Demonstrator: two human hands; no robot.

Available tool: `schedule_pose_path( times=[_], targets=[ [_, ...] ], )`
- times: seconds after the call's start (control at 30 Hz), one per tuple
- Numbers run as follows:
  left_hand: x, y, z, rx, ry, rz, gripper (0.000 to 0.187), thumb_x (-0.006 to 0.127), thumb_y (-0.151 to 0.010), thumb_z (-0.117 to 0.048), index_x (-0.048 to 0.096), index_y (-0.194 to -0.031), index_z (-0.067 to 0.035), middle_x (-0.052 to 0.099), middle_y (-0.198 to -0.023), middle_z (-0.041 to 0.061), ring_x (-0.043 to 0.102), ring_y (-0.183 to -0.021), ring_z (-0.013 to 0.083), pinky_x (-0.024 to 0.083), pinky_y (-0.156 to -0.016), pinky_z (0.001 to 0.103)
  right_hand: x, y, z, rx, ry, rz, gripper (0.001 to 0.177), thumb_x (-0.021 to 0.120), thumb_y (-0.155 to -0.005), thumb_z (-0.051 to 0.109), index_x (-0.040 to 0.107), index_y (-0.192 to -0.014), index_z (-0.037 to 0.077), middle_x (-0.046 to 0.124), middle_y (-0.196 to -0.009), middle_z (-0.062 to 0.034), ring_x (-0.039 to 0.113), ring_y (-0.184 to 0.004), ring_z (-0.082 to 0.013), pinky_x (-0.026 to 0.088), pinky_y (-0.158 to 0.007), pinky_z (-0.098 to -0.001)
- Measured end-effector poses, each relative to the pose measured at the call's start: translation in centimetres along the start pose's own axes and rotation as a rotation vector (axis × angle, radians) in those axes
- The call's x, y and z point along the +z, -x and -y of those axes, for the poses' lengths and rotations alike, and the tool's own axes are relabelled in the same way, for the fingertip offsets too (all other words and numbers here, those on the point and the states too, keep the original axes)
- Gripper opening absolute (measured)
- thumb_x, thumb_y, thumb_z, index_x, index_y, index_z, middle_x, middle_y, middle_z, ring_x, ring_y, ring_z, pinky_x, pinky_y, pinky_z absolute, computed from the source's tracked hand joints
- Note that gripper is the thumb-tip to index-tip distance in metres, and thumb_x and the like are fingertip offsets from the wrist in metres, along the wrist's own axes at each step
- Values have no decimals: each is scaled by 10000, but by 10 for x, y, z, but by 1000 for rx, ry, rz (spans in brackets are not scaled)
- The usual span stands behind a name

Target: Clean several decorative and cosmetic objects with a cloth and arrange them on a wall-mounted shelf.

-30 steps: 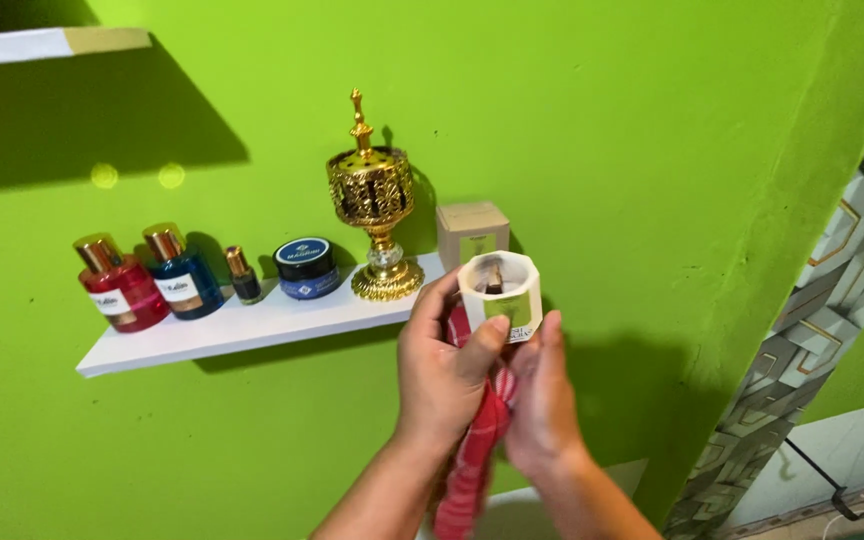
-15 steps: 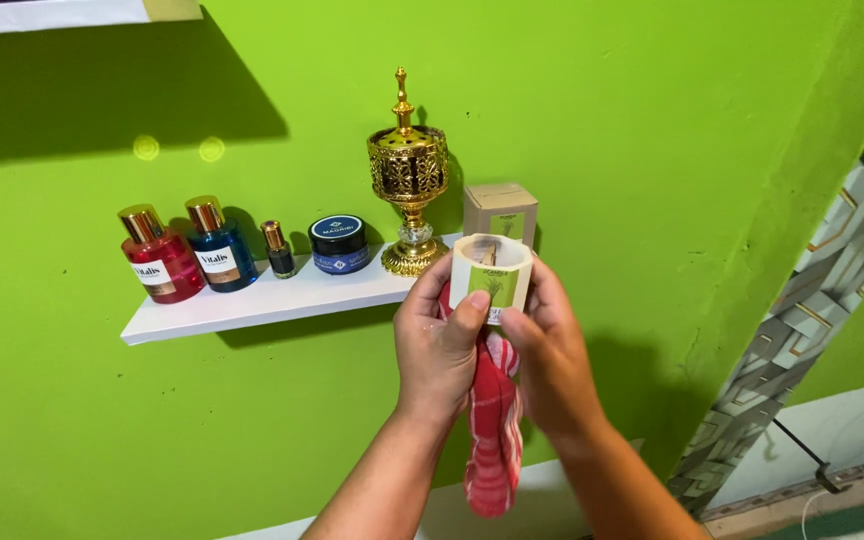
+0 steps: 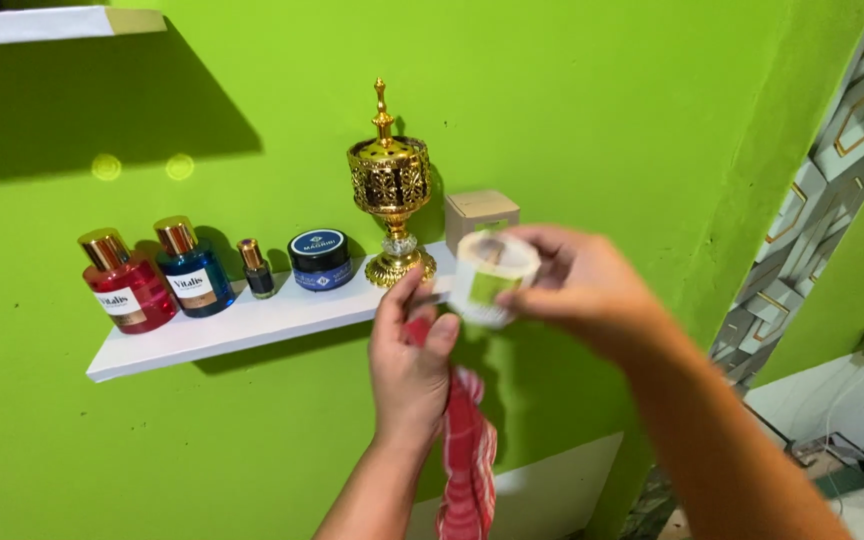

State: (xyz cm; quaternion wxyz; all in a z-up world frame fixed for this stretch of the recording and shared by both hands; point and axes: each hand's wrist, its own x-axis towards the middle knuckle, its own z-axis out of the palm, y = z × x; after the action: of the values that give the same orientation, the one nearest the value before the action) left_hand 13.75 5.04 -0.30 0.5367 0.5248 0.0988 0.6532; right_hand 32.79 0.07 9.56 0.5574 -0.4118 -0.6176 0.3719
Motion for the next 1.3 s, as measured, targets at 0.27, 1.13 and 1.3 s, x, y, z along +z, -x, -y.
schedule_pose_path(
  times=[0.27,1.13,1.3],
  targets=[
    [-20,1,3,-133,-194,-146,400,799,-829,-45,681,-1205,28,605,-974,3,543,-795,62,477,-729,205,-56,-97,35,-75,327,-14,542,734,-753,1,654,-1287,-54,744,-1153,-132,715,-1027,-179,562,-981,-324],
    [59,-70,-26,436,-1037,-50,241,760,-899,-137,761,-1107,-13,658,-903,122,650,-727,245,531,-648,379,-61,-135,-33,-50,88,-41,487,700,-809,-11,673,-1295,-22,732,-1115,-79,676,-914,-129,557,-808,-279],
    [60,-79,-7,376,-1119,-74,269,760,-898,-176,751,-1114,-16,664,-937,127,679,-798,277,549,-684,403,-66,-137,-37,-60,69,-3,478,705,-827,10,665,-1301,-27,724,-1158,-79,680,-995,-139,556,-898,-294]
  ],
)
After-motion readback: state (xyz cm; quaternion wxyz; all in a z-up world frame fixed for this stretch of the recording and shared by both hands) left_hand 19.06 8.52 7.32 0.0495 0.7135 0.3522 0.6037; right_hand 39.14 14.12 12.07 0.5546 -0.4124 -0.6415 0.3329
